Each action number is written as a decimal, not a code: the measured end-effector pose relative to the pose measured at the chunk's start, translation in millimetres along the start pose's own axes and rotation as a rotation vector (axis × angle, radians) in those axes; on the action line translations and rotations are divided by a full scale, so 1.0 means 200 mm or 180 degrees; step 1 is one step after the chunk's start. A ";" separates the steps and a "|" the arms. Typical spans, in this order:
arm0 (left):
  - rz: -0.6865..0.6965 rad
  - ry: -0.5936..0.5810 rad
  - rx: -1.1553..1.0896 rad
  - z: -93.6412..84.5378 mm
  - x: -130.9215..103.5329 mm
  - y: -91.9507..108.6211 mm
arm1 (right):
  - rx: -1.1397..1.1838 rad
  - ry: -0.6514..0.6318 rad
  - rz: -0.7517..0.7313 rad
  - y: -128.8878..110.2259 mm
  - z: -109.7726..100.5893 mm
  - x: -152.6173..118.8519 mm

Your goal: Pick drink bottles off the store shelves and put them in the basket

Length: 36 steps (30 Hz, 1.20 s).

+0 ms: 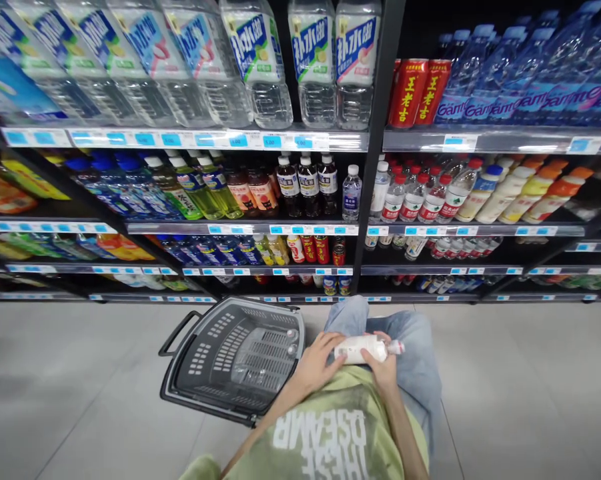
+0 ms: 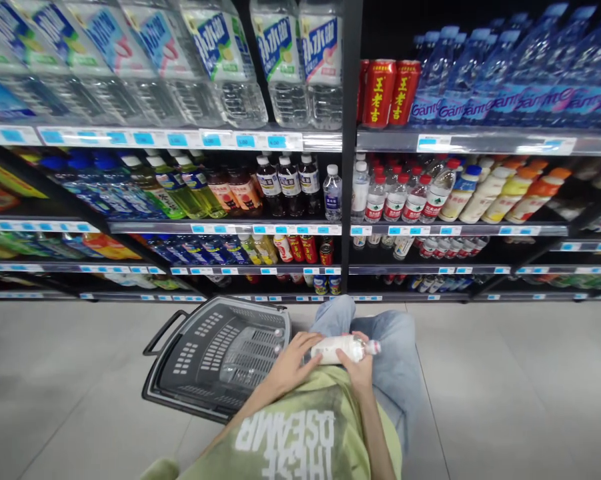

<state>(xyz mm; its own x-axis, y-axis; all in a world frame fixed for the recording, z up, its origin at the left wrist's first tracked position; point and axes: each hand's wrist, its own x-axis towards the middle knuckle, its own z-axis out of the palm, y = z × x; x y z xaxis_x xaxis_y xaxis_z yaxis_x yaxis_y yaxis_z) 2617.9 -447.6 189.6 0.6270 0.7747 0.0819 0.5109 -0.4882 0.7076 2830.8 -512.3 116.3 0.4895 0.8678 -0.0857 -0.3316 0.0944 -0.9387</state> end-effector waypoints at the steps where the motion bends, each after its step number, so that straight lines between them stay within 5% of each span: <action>1: 0.0012 -0.0019 0.0221 -0.04 -0.02 0.05 | -0.0172 -0.0147 -0.0145 -0.01 0.03 -0.02; 7: 0.0582 0.0021 0.0751 -0.23 -0.08 0.27 | -0.0878 -0.0941 -0.0694 -0.06 0.31 -0.14; 13: 0.0850 0.0031 0.1309 -0.26 -0.14 0.26 | -0.1491 -0.1823 -0.1342 -0.03 0.44 -0.18; 20: 0.0238 -0.0114 0.1256 -0.30 -0.24 0.02 | -0.1785 -0.2254 -0.0708 -0.03 0.41 -0.16; 30: -0.1142 0.0741 0.1162 -0.51 -0.44 -0.33 | -0.1631 -0.1849 0.0307 0.12 0.31 -0.11; 36: -0.2082 0.0472 0.1374 -0.39 -0.49 -0.65 | -0.1494 -0.1769 0.0393 0.10 0.21 -0.13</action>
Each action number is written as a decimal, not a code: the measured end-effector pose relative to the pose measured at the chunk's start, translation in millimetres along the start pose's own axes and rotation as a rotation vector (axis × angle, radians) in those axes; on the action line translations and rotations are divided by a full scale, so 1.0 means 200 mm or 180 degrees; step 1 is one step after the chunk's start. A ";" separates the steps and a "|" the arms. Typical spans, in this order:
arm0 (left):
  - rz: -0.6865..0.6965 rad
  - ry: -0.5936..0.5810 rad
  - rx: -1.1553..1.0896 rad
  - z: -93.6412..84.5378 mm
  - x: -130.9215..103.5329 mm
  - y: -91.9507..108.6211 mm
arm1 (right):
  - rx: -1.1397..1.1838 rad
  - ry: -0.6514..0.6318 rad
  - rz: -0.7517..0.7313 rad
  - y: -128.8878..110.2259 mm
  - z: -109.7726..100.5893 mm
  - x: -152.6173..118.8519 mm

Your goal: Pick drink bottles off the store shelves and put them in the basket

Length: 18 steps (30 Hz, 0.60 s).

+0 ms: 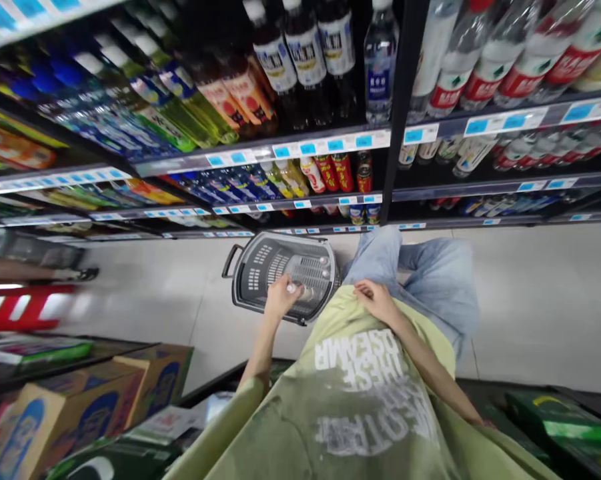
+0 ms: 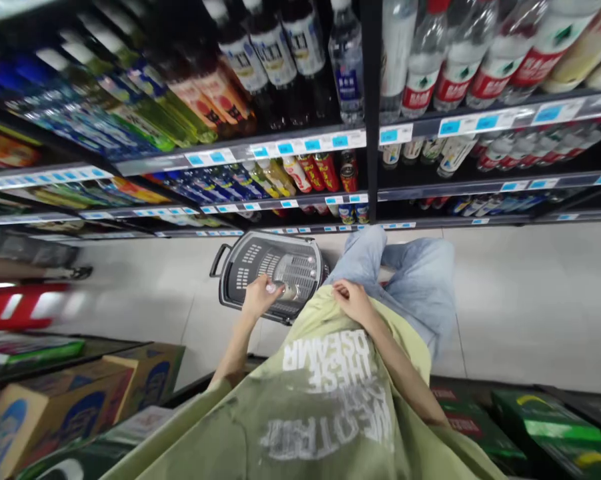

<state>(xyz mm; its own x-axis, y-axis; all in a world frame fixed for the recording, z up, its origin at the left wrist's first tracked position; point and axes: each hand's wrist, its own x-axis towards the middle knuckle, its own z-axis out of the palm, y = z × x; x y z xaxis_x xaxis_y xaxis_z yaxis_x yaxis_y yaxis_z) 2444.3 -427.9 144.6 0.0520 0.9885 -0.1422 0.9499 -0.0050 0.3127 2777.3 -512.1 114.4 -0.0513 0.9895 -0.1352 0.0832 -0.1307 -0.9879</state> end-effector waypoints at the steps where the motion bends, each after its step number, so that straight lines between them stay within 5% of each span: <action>1: -0.0091 -0.0147 0.0036 0.07 0.02 -0.03 | 0.0044 0.0038 0.0036 0.01 -0.02 -0.01; 6: -0.0415 -0.0587 -0.0038 0.40 0.12 -0.09 | 0.0224 0.0424 0.0264 0.04 -0.09 -0.05; 18: -0.1428 -0.1045 -0.0251 0.99 0.22 -0.05 | 0.0168 0.0696 0.0660 0.03 -0.09 -0.02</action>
<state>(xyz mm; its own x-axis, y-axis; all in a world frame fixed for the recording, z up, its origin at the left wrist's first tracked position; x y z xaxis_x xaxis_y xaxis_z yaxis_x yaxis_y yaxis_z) 2498.0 -414.0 -50.3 -0.2467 0.7920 -0.5585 0.8757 0.4291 0.2216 2795.9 -516.0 111.0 0.1774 0.9304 -0.3207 0.0173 -0.3288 -0.9443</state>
